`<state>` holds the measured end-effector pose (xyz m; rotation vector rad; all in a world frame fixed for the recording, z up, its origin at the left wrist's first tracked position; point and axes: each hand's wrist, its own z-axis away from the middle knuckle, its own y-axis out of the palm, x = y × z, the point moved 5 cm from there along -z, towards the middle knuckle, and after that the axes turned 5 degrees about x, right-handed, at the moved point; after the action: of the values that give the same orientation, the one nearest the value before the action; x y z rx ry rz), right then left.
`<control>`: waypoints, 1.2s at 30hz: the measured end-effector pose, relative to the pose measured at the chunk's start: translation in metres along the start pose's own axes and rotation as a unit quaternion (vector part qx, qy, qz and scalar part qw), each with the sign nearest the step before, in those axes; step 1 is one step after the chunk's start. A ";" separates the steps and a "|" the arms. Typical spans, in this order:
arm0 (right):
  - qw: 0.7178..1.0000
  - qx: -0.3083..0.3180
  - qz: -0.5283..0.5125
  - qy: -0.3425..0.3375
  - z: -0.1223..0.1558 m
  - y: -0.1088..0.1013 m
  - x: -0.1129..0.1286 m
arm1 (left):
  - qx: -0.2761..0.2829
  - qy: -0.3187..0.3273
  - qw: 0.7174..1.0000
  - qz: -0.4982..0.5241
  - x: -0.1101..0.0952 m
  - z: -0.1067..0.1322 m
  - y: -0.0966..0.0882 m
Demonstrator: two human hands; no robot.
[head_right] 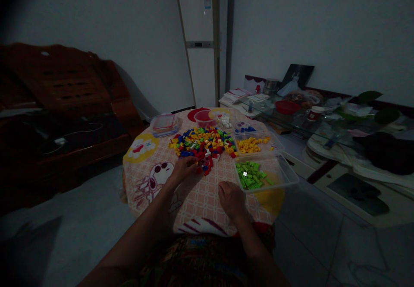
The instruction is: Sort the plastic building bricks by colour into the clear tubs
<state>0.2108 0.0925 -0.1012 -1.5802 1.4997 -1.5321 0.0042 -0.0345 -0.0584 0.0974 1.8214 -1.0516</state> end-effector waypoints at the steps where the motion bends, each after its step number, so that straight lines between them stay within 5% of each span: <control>1: 1.000 0.001 0.001 -0.001 0.000 0.000 0.000 | 0.003 0.007 1.000 0.023 -0.004 -0.005 0.006; 14: 1.000 -0.002 -0.009 0.002 0.000 -0.003 0.004 | 0.024 0.049 0.993 0.104 -0.047 -0.041 0.058; 20: 1.000 0.004 -0.007 0.000 -0.001 -0.003 0.005 | 0.046 0.053 0.989 0.133 -0.076 -0.074 0.101; 25: 1.000 0.017 0.007 0.009 -0.001 -0.002 0.004 | 0.015 0.176 0.963 0.205 -0.105 -0.082 0.125; 30: 1.000 0.007 -0.001 0.002 0.000 -0.002 0.006 | -0.005 0.160 0.977 0.142 -0.075 -0.058 0.110; 36: 1.000 0.005 -0.005 0.007 0.001 -0.004 0.006 | -0.034 0.058 0.998 0.021 -0.029 -0.031 0.049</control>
<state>0.2116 0.0878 -0.0953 -1.5773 1.4904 -1.5569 0.0211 0.0279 -0.0614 0.1577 1.9485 -0.9720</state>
